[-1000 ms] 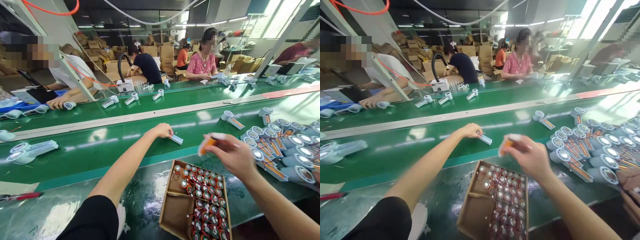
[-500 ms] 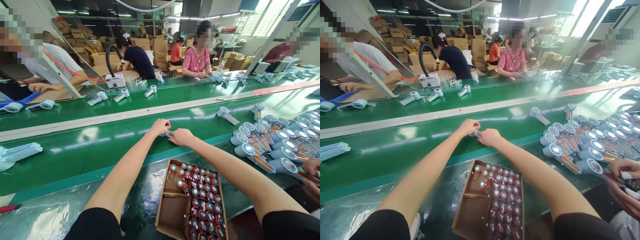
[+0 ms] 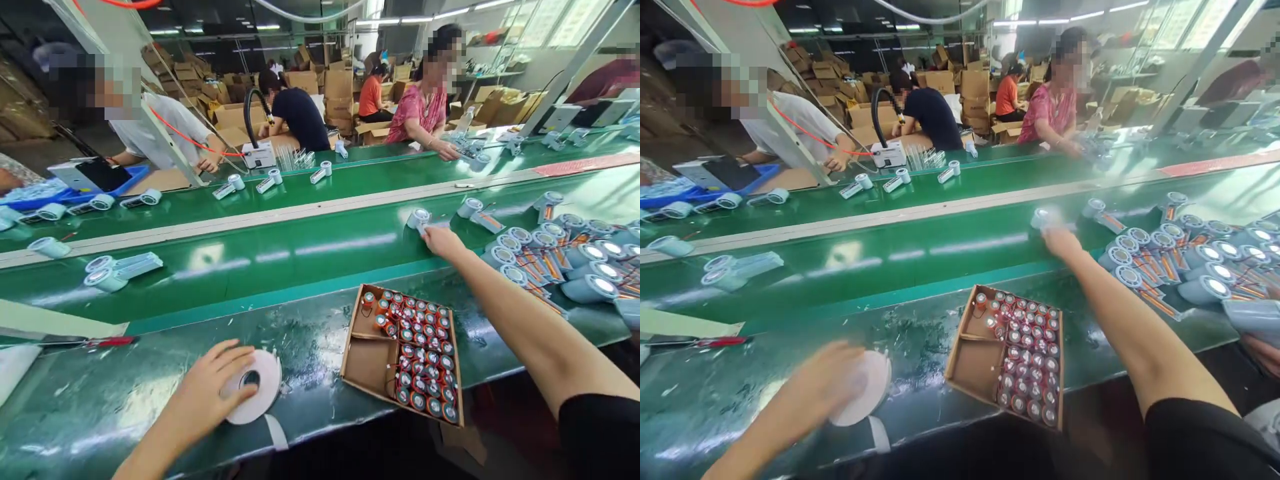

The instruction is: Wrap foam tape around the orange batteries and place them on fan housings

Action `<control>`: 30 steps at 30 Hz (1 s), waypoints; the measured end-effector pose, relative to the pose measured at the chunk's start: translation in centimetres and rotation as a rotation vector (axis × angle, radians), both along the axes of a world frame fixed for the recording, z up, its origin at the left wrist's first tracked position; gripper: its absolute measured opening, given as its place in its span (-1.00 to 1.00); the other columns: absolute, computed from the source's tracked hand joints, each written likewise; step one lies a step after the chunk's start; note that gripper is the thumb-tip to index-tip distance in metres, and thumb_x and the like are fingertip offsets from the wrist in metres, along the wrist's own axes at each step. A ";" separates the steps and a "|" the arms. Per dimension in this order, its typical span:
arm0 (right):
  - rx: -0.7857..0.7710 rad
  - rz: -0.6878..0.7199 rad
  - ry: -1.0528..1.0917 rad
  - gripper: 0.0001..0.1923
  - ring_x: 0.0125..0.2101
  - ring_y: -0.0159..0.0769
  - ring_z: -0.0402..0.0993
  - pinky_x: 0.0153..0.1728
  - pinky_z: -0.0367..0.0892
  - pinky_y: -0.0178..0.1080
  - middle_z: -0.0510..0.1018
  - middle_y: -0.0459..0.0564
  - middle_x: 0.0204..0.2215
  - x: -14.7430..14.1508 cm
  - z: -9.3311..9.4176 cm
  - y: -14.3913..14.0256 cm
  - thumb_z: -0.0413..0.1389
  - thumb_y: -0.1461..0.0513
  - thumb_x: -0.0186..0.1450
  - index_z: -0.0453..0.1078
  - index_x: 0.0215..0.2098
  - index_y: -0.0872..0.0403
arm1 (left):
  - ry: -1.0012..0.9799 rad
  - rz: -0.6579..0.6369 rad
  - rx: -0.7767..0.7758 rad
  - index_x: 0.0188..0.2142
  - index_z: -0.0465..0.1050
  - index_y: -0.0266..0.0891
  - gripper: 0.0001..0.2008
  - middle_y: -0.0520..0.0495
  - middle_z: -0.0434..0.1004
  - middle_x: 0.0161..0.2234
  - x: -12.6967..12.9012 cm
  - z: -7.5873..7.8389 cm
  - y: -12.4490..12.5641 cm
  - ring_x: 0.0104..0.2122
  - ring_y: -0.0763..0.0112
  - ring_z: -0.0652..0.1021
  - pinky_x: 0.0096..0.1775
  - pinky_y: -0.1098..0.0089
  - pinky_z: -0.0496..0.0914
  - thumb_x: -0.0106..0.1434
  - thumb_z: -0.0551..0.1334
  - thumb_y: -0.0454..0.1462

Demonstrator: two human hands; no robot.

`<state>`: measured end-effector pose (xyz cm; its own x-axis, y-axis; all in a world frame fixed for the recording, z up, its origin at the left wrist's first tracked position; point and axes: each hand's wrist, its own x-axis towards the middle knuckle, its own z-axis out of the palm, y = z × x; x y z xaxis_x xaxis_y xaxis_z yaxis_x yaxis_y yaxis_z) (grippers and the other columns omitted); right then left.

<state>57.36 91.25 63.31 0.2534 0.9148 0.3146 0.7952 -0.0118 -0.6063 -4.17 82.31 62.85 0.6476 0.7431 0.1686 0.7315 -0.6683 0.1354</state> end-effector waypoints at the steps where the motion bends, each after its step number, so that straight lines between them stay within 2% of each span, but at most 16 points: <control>1: -0.021 -0.004 -0.010 -0.73 -0.30 -0.37 0.57 -0.14 0.43 -0.26 0.59 -0.03 -0.36 -0.5 0.3 -0.6 0.20 0.18 0.44 0.47 -0.40 0.14 | 0.054 -0.034 0.021 0.22 0.48 0.09 -0.42 -0.03 0.56 0.18 -1.9 -0.6 -1.7 0.10 -0.01 0.60 0.02 0.10 0.57 0.22 0.35 0.04; 3: -0.072 0.002 -0.073 -0.77 -0.25 -0.34 0.59 -0.11 0.38 -0.27 0.64 0.05 -0.32 -3.2 1.6 -2.6 0.18 0.20 0.43 0.54 -0.37 0.14 | 0.106 -0.086 0.061 0.38 0.28 0.05 -0.27 -0.07 0.39 0.32 -3.7 -1.5 -3.7 0.18 -0.03 0.54 0.03 0.09 0.57 0.23 0.35 -0.03; 5: -0.057 0.091 -0.055 -0.81 -0.18 -0.28 0.60 -0.11 0.38 -0.26 0.67 0.07 -0.18 -8.0 3.5 -6.0 0.16 0.18 0.43 0.60 -0.16 0.09 | 0.110 -0.118 0.104 0.37 0.29 0.08 -0.35 -0.03 0.34 0.35 -3.5 -2.1 -4.3 0.24 -0.03 0.48 0.08 0.08 0.54 0.29 0.28 -0.13; 7: -0.072 0.305 0.095 -0.72 -0.17 -0.25 0.60 -0.17 0.43 -0.26 0.67 0.01 -0.10 -13.7 5.1 -10.6 0.14 0.11 0.45 0.56 0.04 -0.01 | 0.099 -0.144 0.135 0.28 0.40 0.07 -0.48 -0.02 0.41 0.31 -2.3 -2.2 -4.2 0.24 -0.03 0.47 0.10 0.08 0.53 0.33 0.23 -0.20; 9: -0.237 0.506 0.269 -0.65 -0.28 -0.29 0.59 -0.24 0.45 -0.28 0.68 -0.05 -0.19 -19.2 5.7 -15.4 0.18 0.07 0.43 0.50 0.15 -0.06 | 0.046 -0.136 0.152 0.22 0.44 -0.04 -0.56 -0.10 0.50 0.24 -0.4 -1.6 -4.2 0.23 -0.01 0.47 0.12 0.07 0.51 0.36 0.21 -0.22; 12: -0.447 0.622 0.639 -0.27 -0.38 -0.34 0.58 -0.39 0.42 -0.35 0.66 -0.04 -0.17 -25.4 4.7 -20.6 0.35 0.00 0.29 0.29 0.35 -0.06 | -0.107 -0.108 0.192 0.12 0.46 -0.14 -0.62 -0.17 0.58 0.12 3.3 0.1 -4.7 0.27 -0.05 0.42 0.29 -0.14 0.35 0.31 0.26 -0.29; 13: -0.493 0.643 0.745 -0.27 -0.38 -0.34 0.58 -0.42 0.40 -0.37 0.66 -0.02 -0.16 -27.0 4.0 -21.8 0.37 -0.01 0.26 0.32 0.32 -0.03 | -0.161 -0.113 0.214 0.09 0.47 -0.14 -0.63 -0.16 0.59 0.09 4.7 0.8 -4.8 0.31 -0.08 0.38 0.33 -0.23 0.26 0.29 0.28 -0.33; 14: -0.539 0.664 0.822 -0.38 -0.41 -0.35 0.58 -0.45 0.37 -0.38 0.67 -0.01 -0.19 -28.3 3.3 -22.7 0.36 -0.03 0.27 0.43 0.21 0.01 | -0.217 -0.128 0.234 0.07 0.47 -0.13 -0.63 -0.15 0.60 0.06 6.0 1.4 -4.8 0.34 -0.09 0.34 0.35 -0.30 0.19 0.28 0.28 -0.38; 16: -0.644 0.708 0.855 -0.64 -0.52 -0.40 0.52 -0.52 0.31 -0.40 0.65 -0.04 -0.37 -30.1 1.9 -24.2 0.25 -0.03 0.37 0.58 -0.14 0.09 | -0.331 -0.137 0.237 0.09 0.46 -0.13 -0.61 -0.13 0.61 0.06 8.0 2.2 -4.5 0.39 -0.09 0.25 0.35 -0.33 0.17 0.29 0.25 -0.43; 18: -0.721 0.792 0.698 -0.61 -0.61 -0.42 0.44 -0.55 0.25 -0.40 0.57 -0.07 -0.55 -30.6 1.1 -25.4 0.15 0.01 0.45 0.57 -0.37 0.11 | -0.443 -0.035 0.124 0.14 0.44 -0.12 -0.60 -0.13 0.57 0.11 8.9 2.3 -3.8 0.41 -0.09 0.22 0.30 -0.25 0.31 0.32 0.25 -0.39; 20: -0.707 0.911 0.458 -0.69 -0.57 -0.39 0.46 -0.51 0.24 -0.38 0.58 -0.09 -0.53 -29.4 1.3 -25.7 0.24 0.01 0.38 0.59 -0.32 0.07 | -0.545 0.145 -0.082 0.20 0.41 -0.06 -0.56 -0.13 0.52 0.18 8.9 1.9 -3.2 0.35 -0.08 0.33 0.17 -0.07 0.50 0.34 0.29 -0.26; 21: -0.659 0.923 0.363 -0.73 -0.52 -0.37 0.49 -0.48 0.26 -0.37 0.60 -0.10 -0.48 -28.2 1.6 -25.4 0.28 0.01 0.35 0.60 -0.26 0.04 | -0.590 0.230 -0.180 0.22 0.40 -0.03 -0.53 -0.12 0.49 0.21 8.8 1.5 -3.1 0.31 -0.06 0.40 0.10 0.02 0.56 0.33 0.31 -0.19; 23: -0.503 0.759 0.219 -0.72 -0.44 -0.35 0.52 -0.40 0.30 -0.34 0.64 -0.10 -0.36 -24.9 2.8 -23.6 0.26 -0.02 0.36 0.59 -0.14 -0.02 | -0.670 0.337 -0.295 0.23 0.40 0.01 -0.49 -0.12 0.45 0.25 8.6 0.8 -3.2 0.25 -0.02 0.47 0.03 0.13 0.61 0.31 0.35 -0.11; 26: -0.314 0.279 -0.125 -0.72 -0.27 -0.22 0.56 -0.22 0.38 -0.24 0.64 -0.01 -0.24 -20.3 4.1 -18.5 0.15 0.02 0.44 0.54 -0.07 0.01 | -0.719 0.329 -0.312 0.22 0.41 0.01 -0.51 -0.09 0.40 0.29 9.1 -0.1 -3.8 0.29 0.01 0.43 0.03 0.17 0.60 0.32 0.34 -0.10; 28: -0.360 0.112 -0.389 -0.66 -0.16 -0.07 0.56 -0.16 0.41 -0.15 0.62 0.11 -0.17 -19.0 4.1 -14.7 0.19 -0.02 0.39 0.54 -0.09 0.06 | -0.692 0.241 -0.280 0.22 0.41 -0.01 -0.53 -0.08 0.40 0.29 9.9 -0.6 -4.2 0.34 0.00 0.35 0.09 0.12 0.57 0.33 0.32 -0.13; 30: -0.447 0.081 -0.500 -0.66 -0.13 0.02 0.57 -0.16 0.44 -0.10 0.61 0.19 -0.13 -19.0 3.7 -11.8 0.18 -0.01 0.39 0.56 -0.14 0.09 | -0.621 0.135 -0.221 0.20 0.42 -0.05 -0.57 -0.09 0.44 0.27 10.7 -1.1 -4.3 0.38 -0.02 0.28 0.20 0.00 0.49 0.35 0.30 -0.15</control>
<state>38.40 79.50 67.05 0.1007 0.9942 -0.0371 0.9877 -0.1043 -0.1161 6.48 78.01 61.76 0.3784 0.8707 0.3141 0.5487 -0.4843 0.6815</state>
